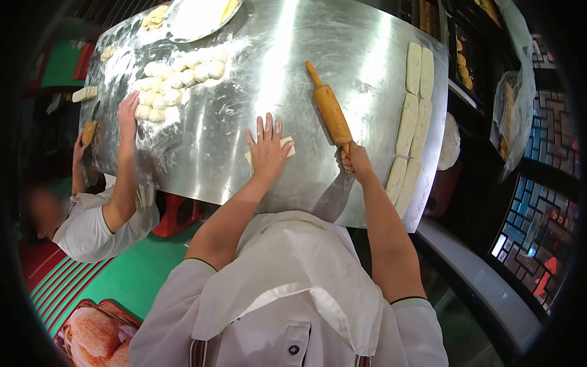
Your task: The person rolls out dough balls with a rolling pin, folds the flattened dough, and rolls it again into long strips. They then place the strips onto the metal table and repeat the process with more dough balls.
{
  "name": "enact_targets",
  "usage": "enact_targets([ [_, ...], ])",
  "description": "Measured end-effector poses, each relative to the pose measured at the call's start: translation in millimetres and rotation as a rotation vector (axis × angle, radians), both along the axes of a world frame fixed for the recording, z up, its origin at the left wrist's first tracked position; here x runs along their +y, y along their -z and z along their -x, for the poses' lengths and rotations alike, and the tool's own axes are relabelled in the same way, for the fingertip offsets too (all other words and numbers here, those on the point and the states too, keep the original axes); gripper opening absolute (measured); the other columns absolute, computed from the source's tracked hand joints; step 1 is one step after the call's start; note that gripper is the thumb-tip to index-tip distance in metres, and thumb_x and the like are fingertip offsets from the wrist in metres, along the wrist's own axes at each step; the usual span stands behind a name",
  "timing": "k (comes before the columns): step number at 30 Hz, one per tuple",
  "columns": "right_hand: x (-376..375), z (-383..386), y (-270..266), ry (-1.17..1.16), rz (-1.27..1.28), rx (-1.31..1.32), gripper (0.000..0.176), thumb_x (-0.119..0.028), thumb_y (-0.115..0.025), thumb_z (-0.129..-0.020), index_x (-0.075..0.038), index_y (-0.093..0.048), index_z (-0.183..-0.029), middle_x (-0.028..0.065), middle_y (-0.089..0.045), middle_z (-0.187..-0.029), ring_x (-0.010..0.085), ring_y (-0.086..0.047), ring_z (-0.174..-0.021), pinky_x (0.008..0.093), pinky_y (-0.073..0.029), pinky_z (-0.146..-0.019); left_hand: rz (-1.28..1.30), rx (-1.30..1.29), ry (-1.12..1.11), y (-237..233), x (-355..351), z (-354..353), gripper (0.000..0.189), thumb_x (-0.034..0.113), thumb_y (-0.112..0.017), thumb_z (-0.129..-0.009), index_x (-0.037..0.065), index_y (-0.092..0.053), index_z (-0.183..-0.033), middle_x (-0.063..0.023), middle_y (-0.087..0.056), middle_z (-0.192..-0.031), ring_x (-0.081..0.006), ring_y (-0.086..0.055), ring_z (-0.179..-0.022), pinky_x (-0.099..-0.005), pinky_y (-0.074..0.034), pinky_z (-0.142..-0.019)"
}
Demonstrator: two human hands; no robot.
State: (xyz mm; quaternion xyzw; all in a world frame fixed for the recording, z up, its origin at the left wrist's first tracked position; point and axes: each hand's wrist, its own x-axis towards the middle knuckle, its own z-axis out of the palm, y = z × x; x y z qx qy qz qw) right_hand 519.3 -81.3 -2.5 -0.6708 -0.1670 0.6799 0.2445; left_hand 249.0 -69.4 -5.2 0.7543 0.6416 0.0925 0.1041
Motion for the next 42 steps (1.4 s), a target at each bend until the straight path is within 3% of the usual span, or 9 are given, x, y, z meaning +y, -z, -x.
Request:
enact_targets([
  [7,-4,-1,1,0.001,-0.022,0.037,0.048,-0.043,-0.035,-0.102,-0.01,-0.048,-0.069,-0.0006,-0.037,-0.048,0.0119,-0.029,-0.038,0.0293,-0.024,-0.039,0.175,-0.179,0.004,-36,-10,50,0.047,0.027,-0.07,-0.088,0.002,-0.057,-0.125,-0.0177,-0.042,-0.146,-0.0346,-0.031,-0.142,-0.0554,-0.022,-0.113],
  [15,-2,-1,2,0.0,0.002,0.03,0.048,-0.043,-0.037,-0.101,-0.01,-0.047,-0.069,-0.0005,-0.038,-0.048,0.0118,-0.031,-0.038,0.0295,-0.024,-0.039,0.456,-0.844,-0.392,-26,-30,60,0.03,0.021,-0.074,-0.086,0.006,-0.049,-0.088,-0.0069,-0.054,-0.072,-0.0212,-0.059,-0.068,-0.0402,-0.045,-0.061],
  [19,-4,1,3,0.006,0.0,-0.019,0.049,-0.045,-0.037,-0.102,-0.01,-0.047,-0.068,-0.0006,-0.038,-0.048,0.0116,-0.031,-0.037,0.0298,-0.024,-0.038,0.37,-0.949,-0.664,-19,-43,72,0.03,0.02,-0.073,-0.087,0.006,-0.046,-0.084,-0.0061,-0.056,-0.073,-0.016,-0.062,-0.076,-0.0381,-0.046,-0.061],
  [21,-3,0,4,-0.003,0.011,-0.005,0.05,-0.045,-0.037,-0.102,-0.01,-0.047,-0.068,-0.0006,-0.038,-0.048,0.0116,-0.031,-0.037,0.0297,-0.024,-0.038,0.816,-0.741,-0.7,-46,-42,77,0.033,0.024,-0.075,-0.085,0.003,-0.051,-0.091,-0.0119,-0.064,-0.079,-0.0255,-0.067,-0.077,-0.0418,-0.052,-0.065],
  [25,-3,3,0,-0.018,0.007,-0.025,0.048,-0.046,-0.034,-0.102,-0.012,-0.045,-0.07,-0.0015,-0.033,-0.048,0.0114,-0.026,-0.037,0.0294,-0.022,-0.038,0.615,-0.217,-0.447,-50,-26,79,0.032,0.026,-0.073,-0.087,0.003,-0.057,-0.103,-0.0142,-0.066,-0.102,-0.0305,-0.065,-0.101,-0.0493,-0.051,-0.083],
  [27,-3,1,2,-0.025,0.0,-0.038,0.047,-0.045,-0.035,-0.102,-0.011,-0.046,-0.072,-0.0009,-0.034,-0.048,0.0119,-0.029,-0.037,0.0301,-0.024,-0.038,-0.102,-0.226,-0.136,-30,-27,59,0.044,0.027,-0.069,-0.088,0.005,-0.056,-0.124,-0.0148,-0.055,-0.134,-0.0326,-0.045,-0.133,-0.0576,-0.033,-0.108],
  [30,-6,11,11,-0.076,-0.097,-0.259,0.049,-0.044,-0.037,-0.102,-0.007,-0.05,-0.072,0.0032,-0.042,-0.049,0.0155,-0.039,-0.038,0.0325,-0.032,-0.04,-0.035,-0.093,0.046,-8,-27,37,0.056,0.027,-0.066,-0.089,0.007,-0.05,-0.139,-0.0107,-0.04,-0.151,-0.028,-0.025,-0.147,-0.0563,-0.013,-0.119],
  [37,-9,51,-14,-0.771,-0.807,-1.066,0.047,-0.035,-0.042,-0.102,-0.007,-0.065,-0.072,0.0156,-0.064,-0.063,0.0351,-0.06,-0.053,0.0448,-0.05,-0.054,-0.048,-0.244,-0.097,-62,-22,103,0.049,0.023,-0.058,-0.093,0.008,-0.049,-0.139,-0.0094,-0.039,-0.153,-0.0295,-0.026,-0.146,-0.0574,-0.012,-0.118],
  [42,-19,103,0,-0.986,-0.914,-0.996,0.046,-0.037,-0.045,-0.1,-0.011,-0.067,-0.069,0.0123,-0.065,-0.063,0.0328,-0.064,-0.056,0.0434,-0.051,-0.052,0.105,0.003,-0.062,-41,-36,157,0.016,0.018,-0.057,-0.093,0.008,-0.069,-0.098,-0.0085,-0.069,-0.107,-0.0273,-0.057,-0.11,-0.0498,-0.031,-0.103],
])
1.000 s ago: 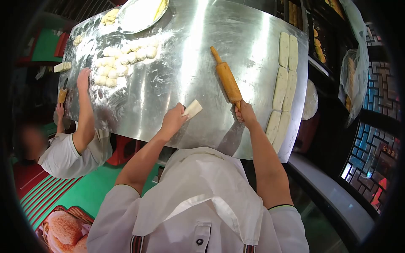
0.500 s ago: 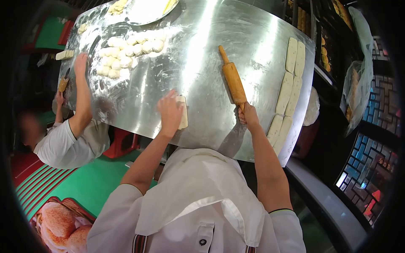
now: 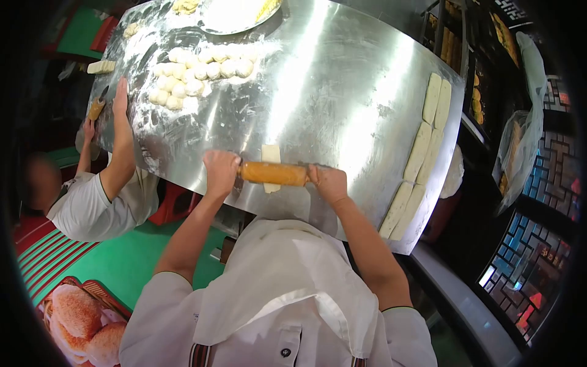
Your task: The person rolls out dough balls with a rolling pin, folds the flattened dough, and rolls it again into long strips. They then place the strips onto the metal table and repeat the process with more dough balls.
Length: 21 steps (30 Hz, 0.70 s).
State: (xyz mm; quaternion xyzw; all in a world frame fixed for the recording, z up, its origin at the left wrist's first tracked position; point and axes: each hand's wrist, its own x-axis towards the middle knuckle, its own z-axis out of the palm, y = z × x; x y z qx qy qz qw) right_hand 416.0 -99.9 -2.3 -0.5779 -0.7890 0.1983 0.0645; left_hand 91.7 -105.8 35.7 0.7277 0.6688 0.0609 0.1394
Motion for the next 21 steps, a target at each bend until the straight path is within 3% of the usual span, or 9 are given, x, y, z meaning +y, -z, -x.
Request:
enact_targets([
  [2,-7,14,10,0.025,-0.019,-0.017,0.047,-0.038,-0.046,-0.099,-0.012,-0.067,-0.067,0.011,-0.065,-0.06,0.0317,-0.064,-0.054,0.0429,-0.052,-0.052,0.029,0.076,0.062,24,-14,6,0.03,0.023,-0.053,-0.096,0.009,-0.068,-0.074,-0.0082,-0.069,-0.078,-0.0278,-0.06,-0.082,-0.0461,-0.036,-0.091],
  [5,-19,12,2,0.081,0.065,-0.046,0.048,-0.038,-0.045,-0.1,-0.012,-0.068,-0.068,0.012,-0.066,-0.061,0.0322,-0.065,-0.055,0.0432,-0.052,-0.053,0.003,-0.063,0.087,20,-18,6,0.041,0.027,-0.049,-0.098,0.009,-0.067,-0.067,-0.0099,-0.066,-0.067,-0.0281,-0.059,-0.07,-0.0442,-0.037,-0.087],
  [6,-21,12,6,0.107,0.093,-0.031,0.046,-0.036,-0.045,-0.1,-0.011,-0.069,-0.069,0.0126,-0.066,-0.062,0.033,-0.065,-0.055,0.0432,-0.052,-0.053,0.081,-0.095,0.107,18,-14,7,0.039,0.027,-0.046,-0.1,0.01,-0.069,-0.074,-0.0093,-0.067,-0.071,-0.0283,-0.061,-0.071,-0.0428,-0.038,-0.087],
  [9,17,13,27,0.113,-0.013,-0.147,0.045,-0.033,-0.045,-0.1,-0.01,-0.068,-0.069,0.0133,-0.067,-0.063,0.0321,-0.066,-0.057,0.0425,-0.052,-0.053,0.165,0.067,0.044,26,33,-2,0.045,0.029,-0.044,-0.102,0.008,-0.068,-0.07,-0.013,-0.066,-0.068,-0.0308,-0.061,-0.067,-0.0432,-0.039,-0.085],
  [13,113,21,9,0.031,-0.083,-0.256,0.048,-0.035,-0.04,-0.101,-0.007,-0.068,-0.073,0.0149,-0.068,-0.069,0.0336,-0.067,-0.063,0.0454,-0.053,-0.057,-0.01,0.064,-0.063,30,115,-5,0.053,0.032,-0.039,-0.104,0.007,-0.068,-0.068,-0.0155,-0.065,-0.064,-0.0333,-0.061,-0.062,-0.0453,-0.041,-0.084],
  [17,109,19,19,0.077,0.001,-0.211,0.05,-0.037,-0.037,-0.102,-0.008,-0.066,-0.074,0.0145,-0.067,-0.067,0.0354,-0.066,-0.062,0.0463,-0.053,-0.061,0.021,0.115,-0.065,32,108,-5,0.049,0.03,-0.041,-0.103,0.007,-0.066,-0.067,-0.0147,-0.064,-0.064,-0.0325,-0.061,-0.064,-0.0447,-0.041,-0.082],
  [19,69,25,2,0.15,0.049,-0.126,0.05,-0.037,-0.039,-0.102,-0.009,-0.067,-0.071,0.014,-0.067,-0.065,0.0347,-0.066,-0.061,0.046,-0.053,-0.059,-0.092,-0.06,-0.067,24,58,-6,0.042,0.028,-0.045,-0.1,0.009,-0.065,-0.069,-0.0119,-0.065,-0.07,-0.0299,-0.061,-0.069,-0.0441,-0.04,-0.081],
  [21,16,17,16,0.136,0.047,-0.138,0.047,-0.036,-0.041,-0.101,-0.01,-0.067,-0.071,0.0124,-0.067,-0.065,0.0323,-0.065,-0.058,0.0446,-0.052,-0.056,-0.135,-0.034,0.041,38,5,-2,0.033,0.026,-0.049,-0.097,0.011,-0.064,-0.072,-0.008,-0.065,-0.078,-0.0266,-0.061,-0.075,-0.0433,-0.039,-0.08],
])
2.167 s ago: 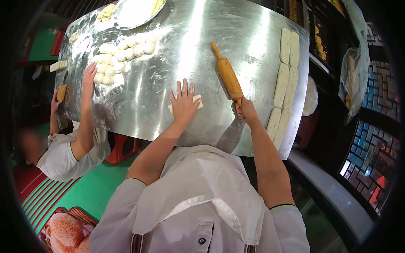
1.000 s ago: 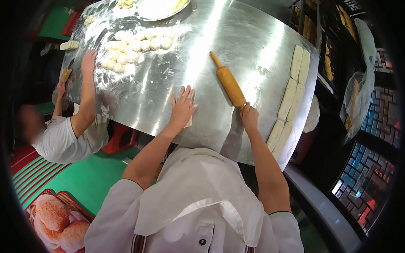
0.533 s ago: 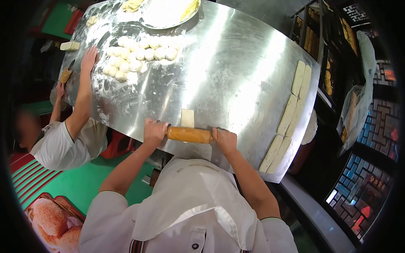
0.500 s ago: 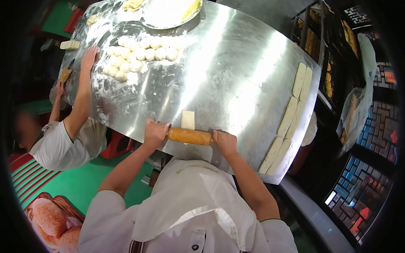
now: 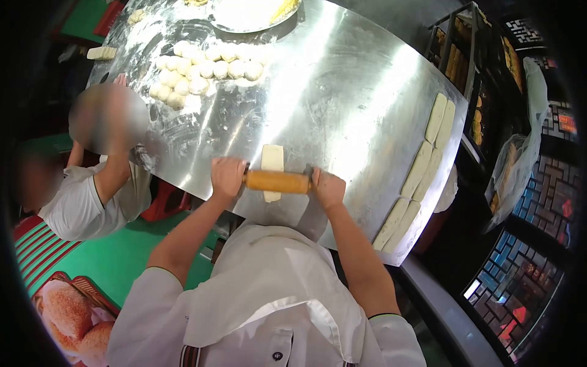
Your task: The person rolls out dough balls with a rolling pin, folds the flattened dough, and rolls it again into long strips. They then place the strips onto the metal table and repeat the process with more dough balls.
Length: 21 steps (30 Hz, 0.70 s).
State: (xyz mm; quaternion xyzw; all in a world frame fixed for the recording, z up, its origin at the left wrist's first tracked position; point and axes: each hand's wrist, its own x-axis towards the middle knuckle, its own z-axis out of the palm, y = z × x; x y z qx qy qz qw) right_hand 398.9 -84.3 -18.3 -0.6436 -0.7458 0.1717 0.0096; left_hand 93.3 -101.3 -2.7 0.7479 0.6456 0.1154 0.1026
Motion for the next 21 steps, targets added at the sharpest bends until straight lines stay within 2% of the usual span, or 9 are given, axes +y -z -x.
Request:
enact_targets([
  [3,-53,-6,-8,-0.09,-0.085,0.057,0.04,-0.032,-0.049,-0.098,-0.011,-0.066,-0.069,0.0108,-0.065,-0.06,0.0297,-0.064,-0.053,0.0425,-0.051,-0.053,0.069,0.035,0.059,-17,-59,-4,0.023,0.024,-0.054,-0.095,0.011,-0.065,-0.08,-0.006,-0.065,-0.081,-0.0249,-0.059,-0.077,-0.0425,-0.039,-0.08],
  [5,-61,-6,-10,-0.104,-0.146,0.152,0.038,-0.031,-0.051,-0.097,-0.011,-0.067,-0.069,0.0108,-0.064,-0.058,0.0292,-0.063,-0.052,0.0421,-0.051,-0.052,0.158,0.034,0.027,-19,-63,-4,0.02,0.024,-0.055,-0.094,0.011,-0.065,-0.083,-0.006,-0.065,-0.079,-0.0248,-0.059,-0.077,-0.0426,-0.039,-0.079],
  [7,-61,-6,-6,-0.039,-0.036,0.088,0.036,-0.029,-0.053,-0.096,-0.011,-0.067,-0.068,0.0107,-0.064,-0.058,0.0294,-0.064,-0.052,0.0425,-0.051,-0.052,0.222,-0.046,0.02,-21,-59,-1,0.02,0.023,-0.055,-0.095,0.01,-0.066,-0.085,-0.0074,-0.063,-0.073,-0.0261,-0.059,-0.072,-0.0432,-0.039,-0.079],
  [10,-23,-2,5,0.004,-0.045,-0.003,0.039,-0.032,-0.05,-0.097,-0.011,-0.067,-0.069,0.011,-0.065,-0.061,0.0297,-0.065,-0.054,0.0434,-0.052,-0.052,0.126,-0.126,0.034,1,-22,7,0.026,0.024,-0.053,-0.096,0.008,-0.067,-0.082,-0.0101,-0.062,-0.067,-0.0288,-0.059,-0.066,-0.0456,-0.041,-0.077],
  [12,25,4,6,0.028,-0.14,0.009,0.043,-0.034,-0.046,-0.099,-0.01,-0.066,-0.069,0.0123,-0.066,-0.063,0.032,-0.066,-0.057,0.0442,-0.052,-0.053,0.077,0.009,-0.097,16,29,0,0.043,0.029,-0.053,-0.097,0.005,-0.068,-0.065,-0.013,-0.064,-0.062,-0.0338,-0.057,-0.056,-0.045,-0.042,-0.076],
  [14,83,17,-19,0.057,-0.056,-0.067,0.046,-0.035,-0.04,-0.102,-0.008,-0.065,-0.072,0.014,-0.068,-0.068,0.0343,-0.067,-0.061,0.0449,-0.053,-0.056,0.12,0.046,-0.191,-14,87,-4,0.047,0.031,-0.051,-0.099,0.004,-0.07,-0.066,-0.0135,-0.067,-0.066,-0.0342,-0.06,-0.059,-0.0446,-0.044,-0.078],
  [18,147,17,-21,-0.044,-0.054,-0.205,0.044,-0.033,-0.034,-0.104,-0.005,-0.063,-0.085,0.0165,-0.069,-0.075,0.037,-0.067,-0.069,0.0472,-0.053,-0.061,0.167,0.206,-0.196,-3,156,-6,0.043,0.032,-0.052,-0.098,0.01,-0.071,-0.066,-0.0124,-0.069,-0.067,-0.029,-0.067,-0.068,-0.0448,-0.047,-0.076],
  [19,143,14,-14,-0.058,-0.118,-0.139,0.043,-0.033,-0.033,-0.103,-0.006,-0.062,-0.088,0.0178,-0.068,-0.074,0.0381,-0.067,-0.069,0.0484,-0.052,-0.061,0.176,0.192,-0.229,22,153,-3,0.035,0.028,-0.055,-0.094,0.015,-0.072,-0.067,-0.0094,-0.07,-0.07,-0.0258,-0.069,-0.07,-0.044,-0.049,-0.072],
  [21,125,15,-3,-0.008,-0.055,0.02,0.043,-0.035,-0.031,-0.103,-0.01,-0.063,-0.087,0.017,-0.068,-0.076,0.0381,-0.065,-0.064,0.0497,-0.052,-0.062,-0.016,0.181,-0.168,12,125,0,0.027,0.023,-0.055,-0.093,0.018,-0.071,-0.071,-0.0063,-0.07,-0.072,-0.0247,-0.068,-0.068,-0.0464,-0.047,-0.073],
])
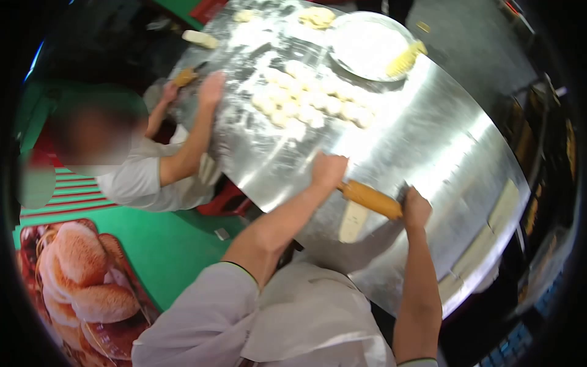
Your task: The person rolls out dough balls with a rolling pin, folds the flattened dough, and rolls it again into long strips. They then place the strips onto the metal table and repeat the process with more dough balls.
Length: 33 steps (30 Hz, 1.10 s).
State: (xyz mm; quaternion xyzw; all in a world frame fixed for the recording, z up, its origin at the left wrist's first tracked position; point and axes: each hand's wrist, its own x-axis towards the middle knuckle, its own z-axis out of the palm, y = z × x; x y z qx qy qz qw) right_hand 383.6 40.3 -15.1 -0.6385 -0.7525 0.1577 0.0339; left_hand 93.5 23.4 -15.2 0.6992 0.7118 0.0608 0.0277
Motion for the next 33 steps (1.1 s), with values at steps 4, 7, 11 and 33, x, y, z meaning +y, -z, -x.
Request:
enact_targets([
  [4,-86,-3,-13,0.013,0.064,0.086,0.046,-0.034,-0.038,-0.104,-0.007,-0.072,-0.088,0.0198,-0.068,-0.075,0.0392,-0.066,-0.068,0.049,-0.051,-0.063,0.027,-0.2,-0.042,-18,-86,-1,0.036,0.028,-0.053,-0.097,0.013,-0.066,-0.066,-0.0068,-0.067,-0.067,-0.0242,-0.063,-0.064,-0.0423,-0.041,-0.082],
  [7,-146,-18,-4,-0.011,0.112,0.138,0.038,-0.032,-0.042,-0.101,-0.013,-0.074,-0.097,0.0168,-0.069,-0.076,0.037,-0.067,-0.066,0.045,-0.053,-0.063,0.015,-0.325,0.015,-25,-147,-8,0.033,0.027,-0.057,-0.095,0.011,-0.066,-0.067,-0.0057,-0.067,-0.074,-0.0215,-0.061,-0.077,-0.043,-0.04,-0.085],
  [11,-158,-12,-25,-0.022,0.173,0.079,0.046,-0.037,-0.038,-0.102,-0.012,-0.076,-0.095,0.0176,-0.069,-0.075,0.0375,-0.067,-0.068,0.0454,-0.053,-0.065,-0.053,-0.372,0.15,-19,-183,7,0.016,0.022,-0.061,-0.091,0.008,-0.068,-0.089,-0.0082,-0.066,-0.101,-0.0225,-0.059,-0.099,-0.0432,-0.04,-0.092],
  [33,-162,-106,-4,0.94,0.463,0.668,0.055,-0.044,-0.036,-0.102,-0.005,-0.054,-0.066,0.0037,-0.052,-0.056,0.0135,-0.047,-0.048,0.0305,-0.037,-0.047,0.152,-0.19,0.736,-7,-166,-44,0.067,0.049,-0.064,-0.083,0.03,-0.046,-0.145,0.0064,-0.029,-0.16,-0.0236,-0.02,-0.149,-0.0649,-0.011,-0.117],
])
